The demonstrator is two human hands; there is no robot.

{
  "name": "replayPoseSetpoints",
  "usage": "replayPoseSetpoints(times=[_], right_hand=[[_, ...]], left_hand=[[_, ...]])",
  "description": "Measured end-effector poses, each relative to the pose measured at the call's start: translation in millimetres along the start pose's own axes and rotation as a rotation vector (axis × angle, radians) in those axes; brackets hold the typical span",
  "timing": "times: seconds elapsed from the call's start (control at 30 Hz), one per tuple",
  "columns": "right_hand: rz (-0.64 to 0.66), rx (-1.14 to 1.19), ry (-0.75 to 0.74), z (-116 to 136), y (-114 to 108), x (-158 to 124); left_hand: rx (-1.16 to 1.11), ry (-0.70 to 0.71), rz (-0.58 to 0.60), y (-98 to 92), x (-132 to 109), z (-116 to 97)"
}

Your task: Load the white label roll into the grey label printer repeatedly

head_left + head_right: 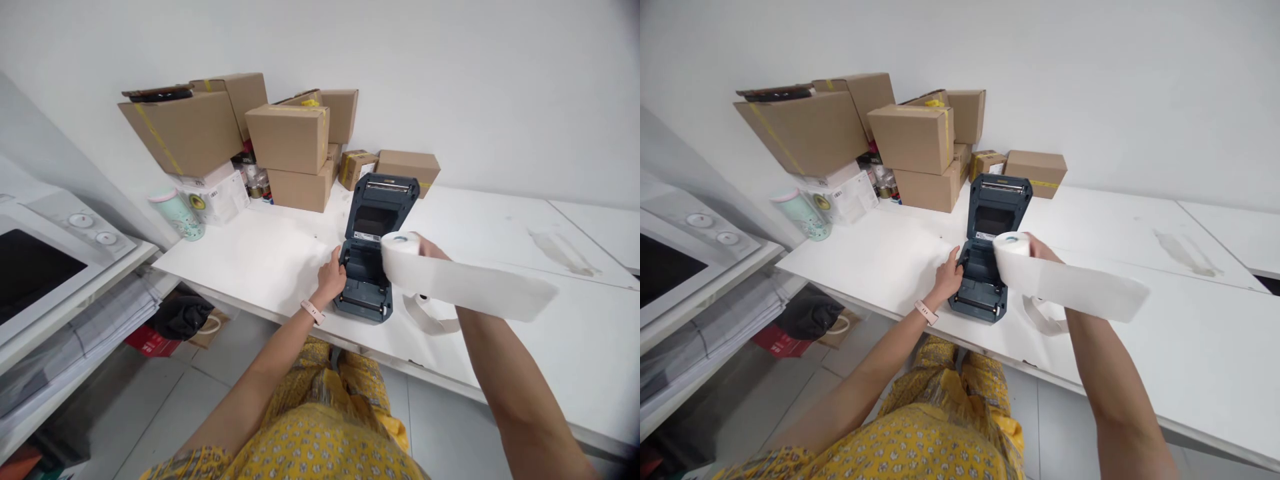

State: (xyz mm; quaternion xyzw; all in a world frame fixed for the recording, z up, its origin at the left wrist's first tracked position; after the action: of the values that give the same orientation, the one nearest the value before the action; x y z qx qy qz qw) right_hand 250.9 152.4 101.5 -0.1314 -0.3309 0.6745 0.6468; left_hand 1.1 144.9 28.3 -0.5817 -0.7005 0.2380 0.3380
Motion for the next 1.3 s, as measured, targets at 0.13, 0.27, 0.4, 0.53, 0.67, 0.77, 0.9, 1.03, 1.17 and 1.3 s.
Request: replayPoseSetpoints(times=[0.13,0.27,0.4,0.53,0.67,0.77,0.9,1.03,1.17,1.3], right_hand=[[0.195,-0.191,-0.097,37,39,24],[0.333,-0.391,-0.131,38,61,43],[0.413,-0.468,-0.117,30,70,53],[0.464,-0.583,-0.077,19,86,57],[0.451,-0.628,-0.083,10,98,56],[0.395,-0.618,-0.111,7,99,53],[0.260,-0.569,-0.185,11,96,35],[-0.018,-0.346,-0.288,21,91,-2],[-0.030,-0.220,-0.225,27,93,-40],[-0.079,-0.346,-0.287,32,109,-69]], left_hand=[[0.012,0.002,0.010,-0.9,-1,0],[0.023,-0.002,0.006,-0.6,0,1],[0.014,-0.009,0.001,-1.3,0,1],[0.002,-0.024,0.013,-4.2,-1,-1],[-0.002,-0.023,0.014,-6.0,-1,-2],[-0.006,-0.018,0.003,-5.9,-1,-2],[-0.031,-0.018,-0.005,-5.3,0,-1],[-0.049,-0.030,-0.013,-5.0,0,-1],[-0.047,-0.025,-0.025,-4.5,-1,-1],[-0.036,-0.040,-0.025,-4.0,0,-1]])
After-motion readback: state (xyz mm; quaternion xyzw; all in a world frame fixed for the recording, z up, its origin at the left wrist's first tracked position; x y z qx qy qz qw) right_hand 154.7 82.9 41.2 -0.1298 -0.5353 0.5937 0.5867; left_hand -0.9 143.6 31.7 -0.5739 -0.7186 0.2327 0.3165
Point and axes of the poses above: each hand's wrist, its own x-axis towards the middle knuckle, its own y-axis out of the palm, z = x × y, the point moved 2 cm from there along x, towards the middle knuckle, and after that the axes turned 13 degrees about -z, right-handed, at the moved point
